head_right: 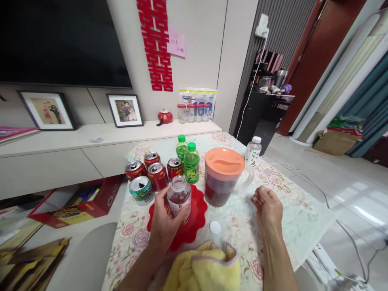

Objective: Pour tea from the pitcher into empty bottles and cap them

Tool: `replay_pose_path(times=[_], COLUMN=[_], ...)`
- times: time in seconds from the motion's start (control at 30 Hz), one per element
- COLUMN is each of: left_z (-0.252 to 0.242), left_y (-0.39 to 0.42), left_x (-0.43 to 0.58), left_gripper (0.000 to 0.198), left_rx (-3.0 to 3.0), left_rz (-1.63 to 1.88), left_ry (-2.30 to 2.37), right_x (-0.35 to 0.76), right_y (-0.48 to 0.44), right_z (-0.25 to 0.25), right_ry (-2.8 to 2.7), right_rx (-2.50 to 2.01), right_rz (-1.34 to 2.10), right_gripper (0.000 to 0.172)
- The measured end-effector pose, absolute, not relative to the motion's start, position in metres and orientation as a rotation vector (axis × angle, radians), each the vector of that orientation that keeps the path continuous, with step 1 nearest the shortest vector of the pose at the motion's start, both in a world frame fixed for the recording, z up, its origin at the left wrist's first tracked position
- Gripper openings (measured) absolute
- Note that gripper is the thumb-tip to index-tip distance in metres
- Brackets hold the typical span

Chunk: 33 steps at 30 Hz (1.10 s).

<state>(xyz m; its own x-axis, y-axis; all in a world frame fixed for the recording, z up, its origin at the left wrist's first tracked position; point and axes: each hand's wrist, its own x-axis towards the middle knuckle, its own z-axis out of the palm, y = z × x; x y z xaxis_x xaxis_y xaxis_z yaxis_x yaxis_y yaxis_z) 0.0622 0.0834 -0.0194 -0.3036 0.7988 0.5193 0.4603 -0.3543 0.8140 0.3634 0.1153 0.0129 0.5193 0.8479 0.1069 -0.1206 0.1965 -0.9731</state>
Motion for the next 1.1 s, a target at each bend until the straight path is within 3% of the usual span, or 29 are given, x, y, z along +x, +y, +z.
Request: replay_pose_path(times=[0.33, 0.57, 0.83, 1.1], left_z=[-0.011, 0.006, 0.008, 0.003], left_y=[0.081, 0.078, 0.079, 0.078], left_x=[0.062, 0.065, 0.08, 0.085], left_gripper=[0.07, 0.066, 0.076, 0.067], left_rx=[1.622, 1.634, 1.583, 1.434], left_rz=[1.617, 1.527, 1.575, 1.601], left_ry=[1.642, 1.738, 1.806, 1.735], right_x=[0.337, 0.319, 0.314, 0.317], right_y=[0.084, 0.088, 0.084, 0.082], right_z=[0.011, -0.003, 0.001, 0.009], right_ry=[-1.627, -2.039, -2.233, -2.251], right_rx=[-1.397, -1.483, -1.486, -1.44], right_rz=[1.241, 1.079, 0.973, 0.998], right_gripper=[0.026, 0.052, 0.042, 0.029])
